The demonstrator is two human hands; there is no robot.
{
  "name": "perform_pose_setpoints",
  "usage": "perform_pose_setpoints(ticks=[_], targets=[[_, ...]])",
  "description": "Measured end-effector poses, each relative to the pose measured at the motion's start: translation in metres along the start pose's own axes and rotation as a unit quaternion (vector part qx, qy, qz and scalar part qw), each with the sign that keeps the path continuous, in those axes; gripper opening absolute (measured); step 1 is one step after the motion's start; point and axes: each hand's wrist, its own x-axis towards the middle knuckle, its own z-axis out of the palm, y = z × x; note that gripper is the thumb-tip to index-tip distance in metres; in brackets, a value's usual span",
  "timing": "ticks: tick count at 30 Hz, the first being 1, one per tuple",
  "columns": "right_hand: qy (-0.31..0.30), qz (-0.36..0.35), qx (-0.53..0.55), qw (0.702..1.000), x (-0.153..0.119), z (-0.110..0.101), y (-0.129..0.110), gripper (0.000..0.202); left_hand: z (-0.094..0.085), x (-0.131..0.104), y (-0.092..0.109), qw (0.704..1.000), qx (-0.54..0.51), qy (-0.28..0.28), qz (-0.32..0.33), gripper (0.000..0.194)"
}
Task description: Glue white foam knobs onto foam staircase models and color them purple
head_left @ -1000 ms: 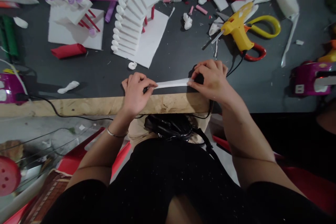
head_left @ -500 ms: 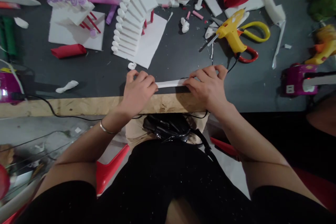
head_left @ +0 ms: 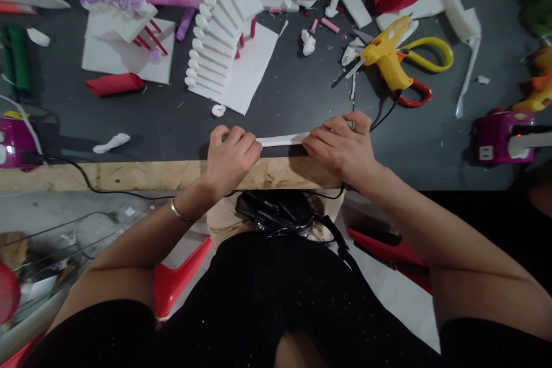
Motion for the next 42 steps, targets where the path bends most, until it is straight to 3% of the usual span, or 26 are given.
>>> perform_pose_setpoints(ticks=[4,8,16,27,32,35,42], targets=[[0.035,0.019,0.000,0.999,0.003,0.008,-0.002,0.033,-0.004,-0.001,0.004,0.998,0.054,-0.030,0.015,0.036],[0.073,0.044,0.009,0.996,0.005,0.010,-0.005,0.026,-0.003,-0.004,0.003,0.996,0.082,0.013,0.021,0.030],[0.056,0.079,0.042,0.994,-0.002,0.014,-0.001,0.020,0.008,-0.003,-0.002,0.996,0.063,0.052,-0.022,0.018],[0.065,0.071,0.061,0.993,0.005,0.015,0.016,0.025,0.001,-0.004,-0.014,0.996,0.066,0.050,-0.033,0.045],[0.060,0.068,0.076,0.993,0.006,0.013,0.017,0.025,0.004,-0.002,-0.016,0.994,0.062,0.055,-0.071,0.049],[0.055,0.066,0.077,0.993,0.007,0.012,0.018,0.027,0.006,-0.001,-0.017,0.993,0.058,0.048,-0.096,0.045],[0.067,0.080,0.047,0.993,0.004,0.008,0.011,0.016,0.000,-0.005,-0.015,0.993,0.060,0.034,-0.093,0.014]])
